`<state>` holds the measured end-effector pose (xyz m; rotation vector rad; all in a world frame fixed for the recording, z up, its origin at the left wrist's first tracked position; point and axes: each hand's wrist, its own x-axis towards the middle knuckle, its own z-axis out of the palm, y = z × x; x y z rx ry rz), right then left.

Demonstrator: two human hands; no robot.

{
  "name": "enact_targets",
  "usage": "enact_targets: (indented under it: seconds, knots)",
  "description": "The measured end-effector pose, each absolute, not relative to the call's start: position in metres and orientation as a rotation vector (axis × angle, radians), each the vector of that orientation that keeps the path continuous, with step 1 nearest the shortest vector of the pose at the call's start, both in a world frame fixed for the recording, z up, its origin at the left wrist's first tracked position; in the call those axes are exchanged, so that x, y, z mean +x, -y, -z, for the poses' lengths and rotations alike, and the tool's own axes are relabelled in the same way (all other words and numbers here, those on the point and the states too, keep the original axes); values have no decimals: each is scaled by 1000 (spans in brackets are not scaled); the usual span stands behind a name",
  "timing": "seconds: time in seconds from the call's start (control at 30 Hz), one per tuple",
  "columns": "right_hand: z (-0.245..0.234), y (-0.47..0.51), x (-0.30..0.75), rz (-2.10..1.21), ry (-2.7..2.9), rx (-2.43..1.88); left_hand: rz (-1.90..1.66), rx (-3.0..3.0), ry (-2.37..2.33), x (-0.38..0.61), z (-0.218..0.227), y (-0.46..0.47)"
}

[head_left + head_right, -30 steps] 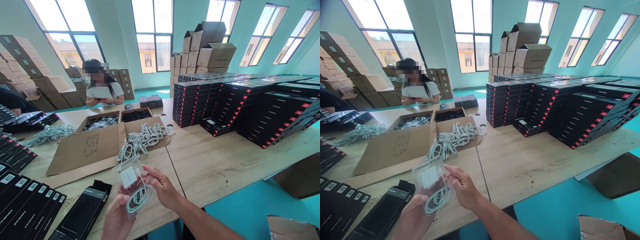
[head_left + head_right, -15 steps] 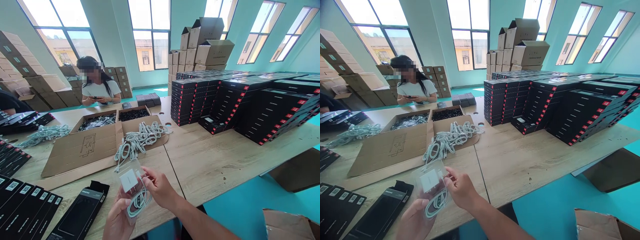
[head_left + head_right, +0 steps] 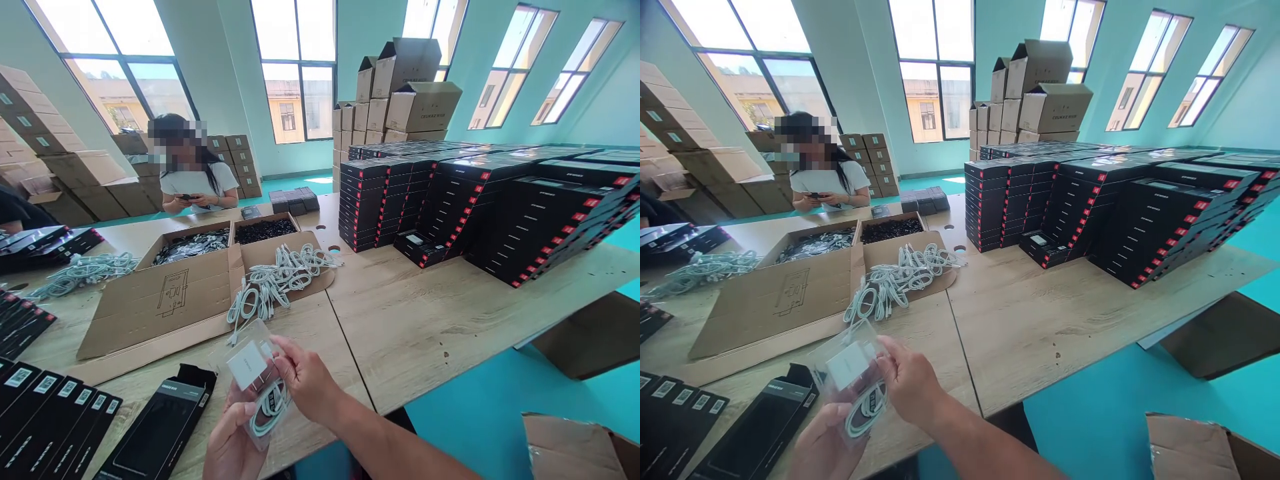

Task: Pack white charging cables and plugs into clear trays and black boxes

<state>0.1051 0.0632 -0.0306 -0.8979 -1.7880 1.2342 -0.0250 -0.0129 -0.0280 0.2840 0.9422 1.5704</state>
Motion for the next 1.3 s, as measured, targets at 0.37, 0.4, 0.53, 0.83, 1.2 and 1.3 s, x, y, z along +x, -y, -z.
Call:
enact_targets:
  seconds: [0.37, 0.4, 0.53, 0.83, 1.2, 1.3]
  knots:
    - [45, -76, 136, -1896, 1557, -657, -1552, 300, -783, -41, 26, 13]
    - [45, -76, 136, -1918, 1543, -666, -1566, 294, -783, -39, 27, 13]
    - [37, -78, 132, -1988, 1534, -739, -1575, 268, -795, -34, 33, 12]
    - [22, -81, 134, -1996, 1662, -598, -1569, 319, -789, -35, 33, 18]
    - [0, -69, 132, -1431, 2086, -740, -1555, 261, -823, -35, 28, 22]
    - [5, -70, 132, -1513, 2070, -732, -1529, 275, -894, -35, 27, 23]
